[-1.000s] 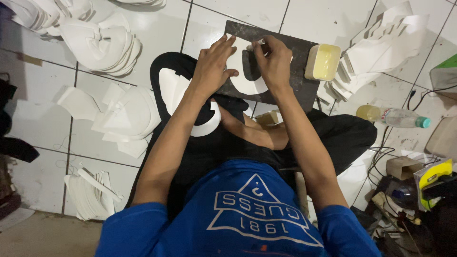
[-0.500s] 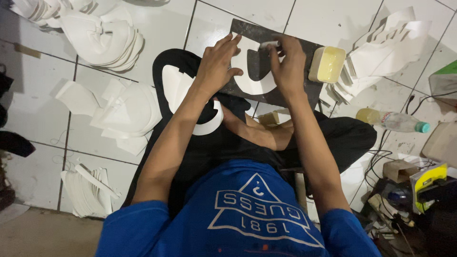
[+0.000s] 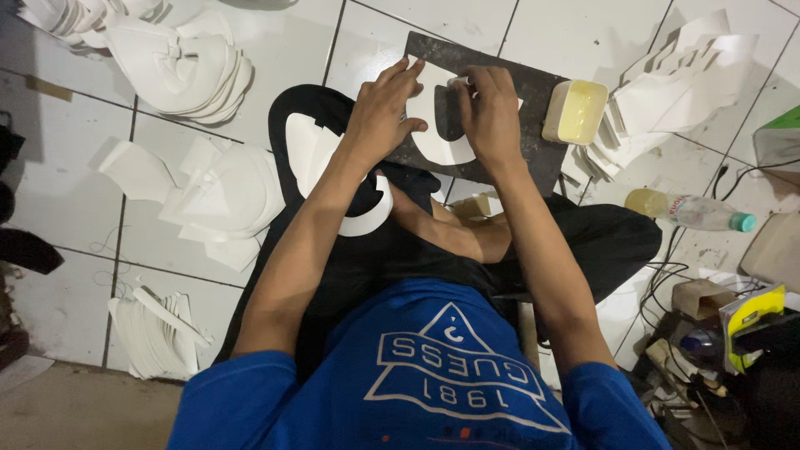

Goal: The person sits on the floor and smooths the edges of white foam cutouts using a small cylindrical tool. They repeatedly dip the tool into a container of liquid and rub it along the edges of the foam pieces, which are placed on a dark rectangular board.

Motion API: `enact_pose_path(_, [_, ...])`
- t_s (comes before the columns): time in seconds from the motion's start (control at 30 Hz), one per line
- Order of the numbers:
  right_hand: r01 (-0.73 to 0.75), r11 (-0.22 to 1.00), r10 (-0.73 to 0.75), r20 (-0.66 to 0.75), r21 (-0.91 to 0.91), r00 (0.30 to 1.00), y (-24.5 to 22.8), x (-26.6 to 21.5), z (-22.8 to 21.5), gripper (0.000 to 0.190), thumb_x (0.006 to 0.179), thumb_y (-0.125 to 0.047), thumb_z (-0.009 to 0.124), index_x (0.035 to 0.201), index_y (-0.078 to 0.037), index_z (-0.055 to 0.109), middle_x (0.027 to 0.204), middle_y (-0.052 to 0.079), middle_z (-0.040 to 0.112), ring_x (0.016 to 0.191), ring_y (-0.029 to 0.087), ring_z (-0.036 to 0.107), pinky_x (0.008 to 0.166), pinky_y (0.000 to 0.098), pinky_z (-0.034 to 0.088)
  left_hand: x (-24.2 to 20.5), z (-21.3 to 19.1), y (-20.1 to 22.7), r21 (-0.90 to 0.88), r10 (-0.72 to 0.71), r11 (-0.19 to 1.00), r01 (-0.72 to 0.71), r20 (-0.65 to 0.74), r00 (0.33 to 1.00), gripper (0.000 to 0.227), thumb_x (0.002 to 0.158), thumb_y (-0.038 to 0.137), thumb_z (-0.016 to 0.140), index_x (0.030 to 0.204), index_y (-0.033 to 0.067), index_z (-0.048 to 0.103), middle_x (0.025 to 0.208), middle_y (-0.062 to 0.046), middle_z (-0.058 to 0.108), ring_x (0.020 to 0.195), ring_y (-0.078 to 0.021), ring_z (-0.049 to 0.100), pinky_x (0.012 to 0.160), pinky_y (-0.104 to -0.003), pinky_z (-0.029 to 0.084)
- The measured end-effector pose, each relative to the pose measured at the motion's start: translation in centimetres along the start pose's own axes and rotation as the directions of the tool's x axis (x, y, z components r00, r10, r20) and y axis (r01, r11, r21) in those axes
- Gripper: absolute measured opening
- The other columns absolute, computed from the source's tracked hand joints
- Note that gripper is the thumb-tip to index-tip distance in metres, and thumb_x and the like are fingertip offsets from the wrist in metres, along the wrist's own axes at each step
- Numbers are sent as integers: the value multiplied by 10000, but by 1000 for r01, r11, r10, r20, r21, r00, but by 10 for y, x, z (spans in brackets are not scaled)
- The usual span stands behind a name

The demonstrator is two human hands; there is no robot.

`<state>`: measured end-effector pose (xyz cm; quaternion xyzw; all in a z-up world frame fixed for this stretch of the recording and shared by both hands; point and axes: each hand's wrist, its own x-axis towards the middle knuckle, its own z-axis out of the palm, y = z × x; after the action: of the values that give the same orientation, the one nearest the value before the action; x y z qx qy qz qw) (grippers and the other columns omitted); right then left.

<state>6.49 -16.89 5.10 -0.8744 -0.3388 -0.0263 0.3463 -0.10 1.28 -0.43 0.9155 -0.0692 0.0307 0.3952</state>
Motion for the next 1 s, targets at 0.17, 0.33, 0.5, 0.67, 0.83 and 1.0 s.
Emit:
enact_pose_path(0.17, [54, 998, -53, 24, -35, 998, -5, 5, 4, 94, 959, -25, 562, 1008, 55, 577, 915, 194, 559, 870, 361, 507, 736, 421, 425, 1, 1, 0, 3, -27, 1000, 27, 30, 999, 839, 752, 206, 827, 1410, 49, 331, 1293, -89, 595, 1358, -268, 341, 908, -482, 393])
enact_pose_path(0.33, [23, 998, -23, 0, -59, 1000, 0, 4, 5, 98, 947, -23, 595, 1017, 45, 594, 932, 176, 580, 886, 344, 521, 742, 414, 438, 0, -1, 1, -32, -41, 999, 42, 34, 999, 840, 760, 167, 822, 1422, 56, 316, 1361, -117, 546, 1379, -256, 314, 938, -470, 374])
enact_pose_path(0.5, [105, 993, -108, 65, 54, 992, -6, 14, 11, 120, 982, -51, 495, 1007, 42, 567, 938, 198, 567, 877, 370, 497, 741, 435, 407, 0, 10, -11, 57, 1, 998, -1, 2, 1000, 883, 735, 200, 854, 1430, 65, 328, 1430, -79, 479, 1369, -264, 353, 900, -464, 425])
enact_pose_path(0.67, [142, 986, -153, 118, 93, 981, -3, 16, 5, 115, 947, 37, 490, 1043, 69, 546, 975, 197, 584, 911, 364, 481, 742, 440, 420, 1, 1, -4, -5, -15, 1000, 16, 42, 999, 839, 770, 199, 820, 1425, 51, 317, 1345, -127, 540, 1365, -287, 330, 922, -484, 406])
enact_pose_path(0.83, [163, 986, -168, 193, 46, 967, 8, 6, 9, 204, 859, 145, 506, 1044, 82, 568, 971, 205, 548, 914, 370, 512, 661, 446, 440, 1, 1, -7, 8, -10, 1000, 9, 57, 998, 852, 775, 221, 819, 1438, 76, 305, 1346, -119, 545, 1369, -264, 328, 886, -475, 418])
enact_pose_path(1.0, [140, 985, -160, 229, 102, 960, 13, 11, 4, 286, 791, 150, 545, 1060, 54, 553, 951, 228, 545, 909, 392, 521, 666, 451, 442, 4, -3, -1, -6, -20, 1000, 20, 70, 997, 847, 754, 184, 825, 1419, 48, 317, 1188, -125, 643, 1366, -304, 325, 891, -500, 404])
